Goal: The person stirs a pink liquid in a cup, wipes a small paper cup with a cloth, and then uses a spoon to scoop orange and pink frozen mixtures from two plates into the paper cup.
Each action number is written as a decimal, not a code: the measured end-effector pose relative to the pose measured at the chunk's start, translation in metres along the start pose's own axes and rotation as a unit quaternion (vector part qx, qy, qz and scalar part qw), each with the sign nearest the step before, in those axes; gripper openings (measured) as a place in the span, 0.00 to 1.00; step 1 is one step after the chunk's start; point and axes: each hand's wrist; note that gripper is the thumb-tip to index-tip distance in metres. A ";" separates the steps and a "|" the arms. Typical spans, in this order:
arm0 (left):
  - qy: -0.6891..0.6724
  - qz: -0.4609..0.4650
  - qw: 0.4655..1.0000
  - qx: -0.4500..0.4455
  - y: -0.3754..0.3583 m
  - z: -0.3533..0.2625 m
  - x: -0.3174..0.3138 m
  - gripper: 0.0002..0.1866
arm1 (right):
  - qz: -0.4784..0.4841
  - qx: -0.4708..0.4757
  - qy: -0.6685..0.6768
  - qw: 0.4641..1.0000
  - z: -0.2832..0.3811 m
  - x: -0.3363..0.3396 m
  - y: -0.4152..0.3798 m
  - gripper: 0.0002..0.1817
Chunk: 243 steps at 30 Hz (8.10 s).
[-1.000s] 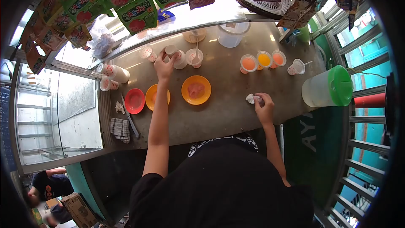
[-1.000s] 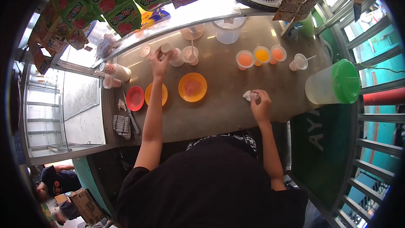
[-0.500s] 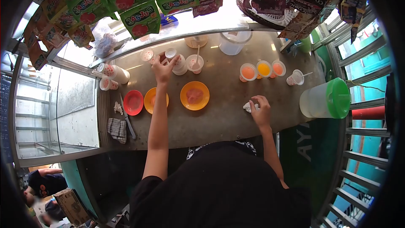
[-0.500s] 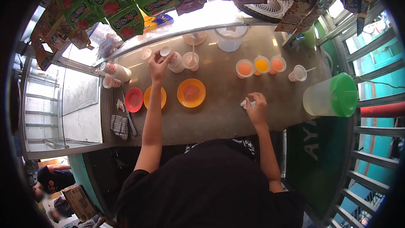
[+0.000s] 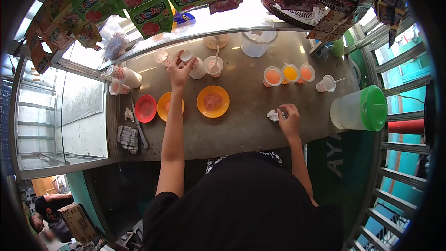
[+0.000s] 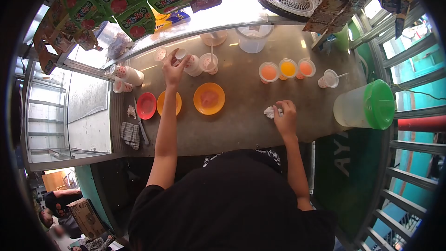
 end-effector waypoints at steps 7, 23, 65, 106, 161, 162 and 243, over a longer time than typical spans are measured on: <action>-0.024 0.000 1.000 -0.002 0.000 0.003 0.004 0.33 | 0.044 0.000 0.150 0.988 0.060 -0.023 0.027 0.08; 0.002 0.139 0.990 -0.007 -0.004 0.001 0.039 0.30 | 0.281 -0.204 0.337 0.875 0.156 -0.223 0.099 0.22; -0.465 0.059 0.843 0.265 -0.126 -0.042 0.074 0.17 | 0.005 0.008 -0.069 0.998 0.062 -0.012 0.001 0.12; -0.537 0.311 0.676 0.398 -0.194 -0.085 -0.068 0.23 | -0.010 0.133 0.280 0.951 0.122 0.018 0.024 0.11; -0.511 0.211 0.735 0.394 -0.218 -0.114 -0.068 0.29 | -0.120 0.230 0.141 0.955 0.126 0.025 0.038 0.12; -0.510 0.213 0.732 0.399 -0.215 -0.118 -0.067 0.29 | -0.128 0.224 0.157 0.953 0.128 0.024 0.039 0.11; -0.210 0.580 0.779 0.109 -0.174 -0.079 -0.023 0.25 | 0.287 0.123 0.388 0.867 0.128 0.069 0.067 0.09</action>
Point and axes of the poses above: each hand's wrist, its own y-axis towards the middle knuckle, its own x-axis out of the back of the hand, z = x × y, and after that the axes turned 3 degrees about x, right-handed
